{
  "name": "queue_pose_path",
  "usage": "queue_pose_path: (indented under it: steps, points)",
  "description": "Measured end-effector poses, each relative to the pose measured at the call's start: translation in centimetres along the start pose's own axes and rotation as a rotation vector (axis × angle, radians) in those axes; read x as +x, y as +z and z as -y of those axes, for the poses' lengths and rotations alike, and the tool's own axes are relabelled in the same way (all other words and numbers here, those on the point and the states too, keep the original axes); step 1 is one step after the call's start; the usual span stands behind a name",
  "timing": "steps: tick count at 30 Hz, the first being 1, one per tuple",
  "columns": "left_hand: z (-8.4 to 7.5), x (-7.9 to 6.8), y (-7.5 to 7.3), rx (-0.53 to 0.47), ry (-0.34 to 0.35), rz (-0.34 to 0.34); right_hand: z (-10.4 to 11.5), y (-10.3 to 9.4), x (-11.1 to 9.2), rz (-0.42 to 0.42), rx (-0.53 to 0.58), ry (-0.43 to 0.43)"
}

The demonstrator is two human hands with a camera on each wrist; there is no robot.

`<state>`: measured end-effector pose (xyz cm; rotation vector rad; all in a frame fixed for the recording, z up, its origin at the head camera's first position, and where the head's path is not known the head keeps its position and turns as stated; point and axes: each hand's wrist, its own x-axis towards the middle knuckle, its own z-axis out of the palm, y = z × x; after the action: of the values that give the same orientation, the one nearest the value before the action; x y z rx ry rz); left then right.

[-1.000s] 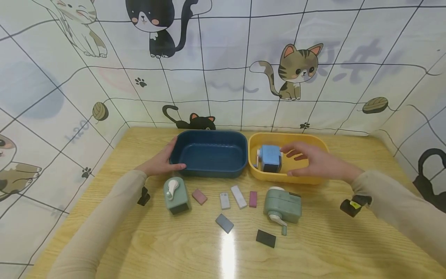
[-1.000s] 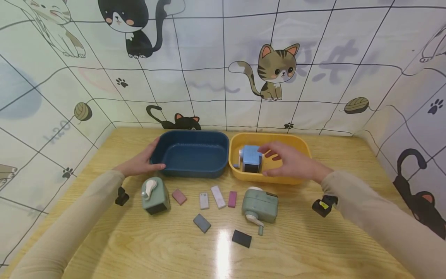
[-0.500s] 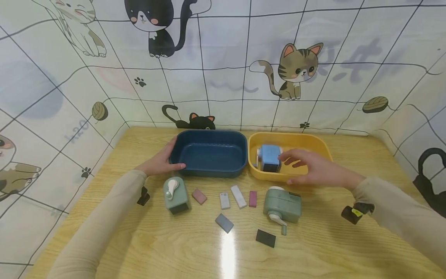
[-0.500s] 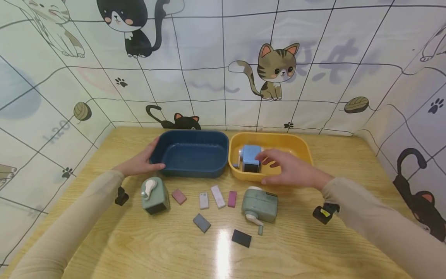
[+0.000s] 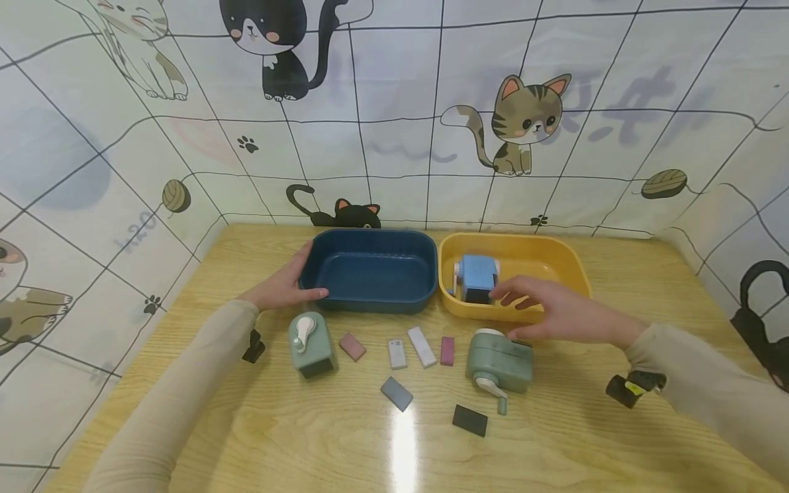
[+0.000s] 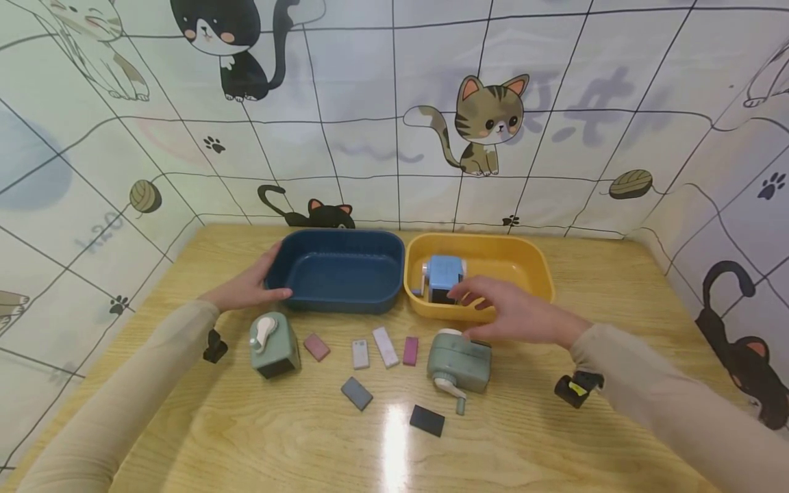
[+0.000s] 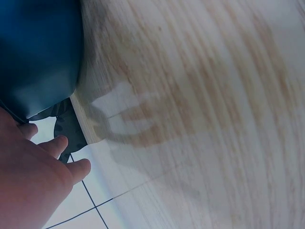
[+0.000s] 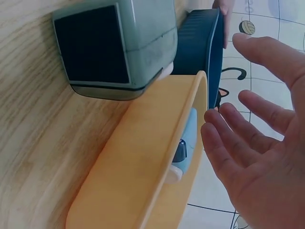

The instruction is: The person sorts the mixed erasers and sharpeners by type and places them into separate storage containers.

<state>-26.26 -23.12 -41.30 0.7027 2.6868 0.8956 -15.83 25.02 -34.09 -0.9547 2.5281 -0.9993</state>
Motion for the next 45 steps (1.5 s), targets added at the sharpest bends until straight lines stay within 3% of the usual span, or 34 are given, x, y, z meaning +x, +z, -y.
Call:
queue_pose_path:
  steps: [12,21,25,38,45]
  points:
    - [0.2,0.1,0.0,0.006,0.014,-0.008,-0.4,1.4,-0.5,0.05,0.028,-0.063]
    - [0.0,0.0,-0.1,0.011,0.009,-0.005,-0.8,2.8,-0.9,0.088,0.042,-0.018]
    - [-0.1,0.0,-0.1,0.012,0.009,-0.005,-1.1,3.2,-1.2,0.078,-0.004,-0.009]
    - [-0.2,-0.1,-0.1,0.009,0.015,-0.012,-1.8,4.0,-1.6,0.068,0.031,0.015]
    - [-0.2,-0.1,-0.1,0.014,0.015,-0.012,-1.8,4.9,-2.3,0.043,-0.014,0.079]
